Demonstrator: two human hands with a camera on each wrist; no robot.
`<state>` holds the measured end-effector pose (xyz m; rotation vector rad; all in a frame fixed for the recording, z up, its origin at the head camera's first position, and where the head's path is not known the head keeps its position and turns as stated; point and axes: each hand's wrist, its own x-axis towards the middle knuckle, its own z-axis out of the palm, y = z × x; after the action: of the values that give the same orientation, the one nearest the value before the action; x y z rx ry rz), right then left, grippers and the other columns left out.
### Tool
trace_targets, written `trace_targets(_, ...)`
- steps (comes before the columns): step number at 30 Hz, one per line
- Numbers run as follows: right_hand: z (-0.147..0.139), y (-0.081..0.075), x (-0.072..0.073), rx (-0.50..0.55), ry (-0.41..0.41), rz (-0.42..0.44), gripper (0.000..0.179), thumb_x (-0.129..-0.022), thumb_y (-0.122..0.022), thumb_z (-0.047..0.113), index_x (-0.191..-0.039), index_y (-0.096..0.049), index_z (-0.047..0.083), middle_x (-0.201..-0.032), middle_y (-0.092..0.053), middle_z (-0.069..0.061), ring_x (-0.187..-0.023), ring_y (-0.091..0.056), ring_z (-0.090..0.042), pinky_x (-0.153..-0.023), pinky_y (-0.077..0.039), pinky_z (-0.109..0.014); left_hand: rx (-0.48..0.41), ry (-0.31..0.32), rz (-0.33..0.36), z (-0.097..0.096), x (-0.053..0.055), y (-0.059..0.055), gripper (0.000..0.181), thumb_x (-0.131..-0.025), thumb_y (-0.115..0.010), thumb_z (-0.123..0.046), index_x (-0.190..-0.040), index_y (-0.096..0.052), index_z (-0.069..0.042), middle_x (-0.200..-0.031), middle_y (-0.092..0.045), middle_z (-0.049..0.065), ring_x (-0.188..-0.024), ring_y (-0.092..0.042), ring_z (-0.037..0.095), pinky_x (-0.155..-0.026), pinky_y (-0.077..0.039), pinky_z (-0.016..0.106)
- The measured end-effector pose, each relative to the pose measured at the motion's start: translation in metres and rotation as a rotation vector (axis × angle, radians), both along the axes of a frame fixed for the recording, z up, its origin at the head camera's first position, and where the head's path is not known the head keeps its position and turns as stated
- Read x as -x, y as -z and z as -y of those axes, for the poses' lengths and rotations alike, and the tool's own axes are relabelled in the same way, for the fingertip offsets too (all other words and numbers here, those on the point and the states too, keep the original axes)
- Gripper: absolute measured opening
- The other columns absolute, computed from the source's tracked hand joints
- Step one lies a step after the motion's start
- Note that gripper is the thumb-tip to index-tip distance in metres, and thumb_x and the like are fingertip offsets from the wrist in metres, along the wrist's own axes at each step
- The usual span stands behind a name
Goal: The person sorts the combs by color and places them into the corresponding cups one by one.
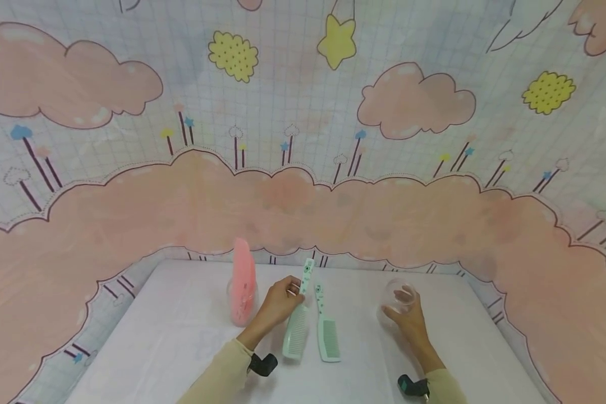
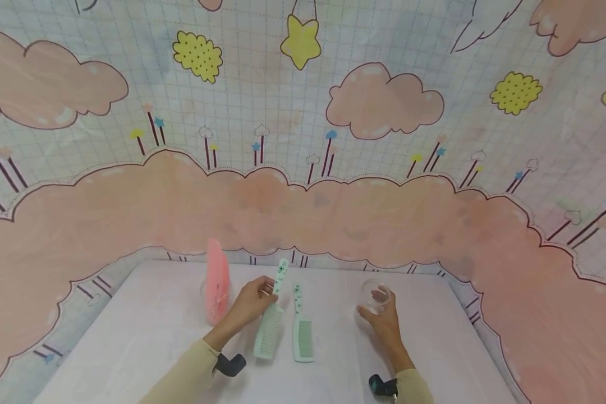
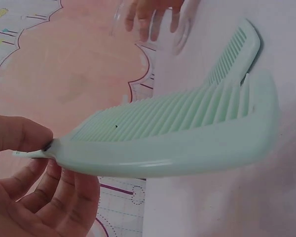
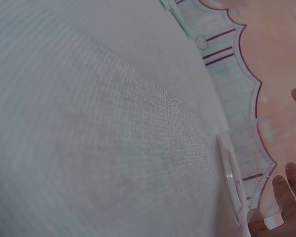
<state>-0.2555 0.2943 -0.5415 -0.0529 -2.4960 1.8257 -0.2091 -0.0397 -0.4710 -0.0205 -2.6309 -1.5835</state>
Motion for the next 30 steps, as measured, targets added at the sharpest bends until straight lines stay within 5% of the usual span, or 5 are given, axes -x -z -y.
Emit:
trace_targets(19, 0.000, -0.001, 0.001, -0.010, -0.001, -0.010, 0.088, -0.084, -0.077, 0.017, -0.151, -0.020, 0.011, -0.148, -0.041, -0.019, -0.139, -0.034, -0.038, -0.118, -0.025, -0.057, -0.104, 0.014, -0.138, -0.012, -0.009, -0.035, 0.024, -0.088, -0.066, -0.008, -0.111, -0.064, -0.005, -0.099, -0.067, 0.010, -0.085, -0.063, 0.016, -0.063, -0.053, 0.023)
trace_targets(30, 0.001, -0.001, -0.003, -0.006, -0.011, -0.005, 0.087, -0.084, -0.076, 0.015, -0.150, -0.020, 0.010, -0.148, -0.040, -0.019, -0.140, -0.034, -0.038, -0.118, -0.025, -0.058, -0.164, 0.008, -0.210, -0.028, -0.007, -0.043, 0.019, -0.088, -0.066, -0.008, -0.107, -0.064, -0.009, -0.099, -0.068, 0.009, -0.084, -0.064, 0.014, -0.067, -0.053, 0.023)
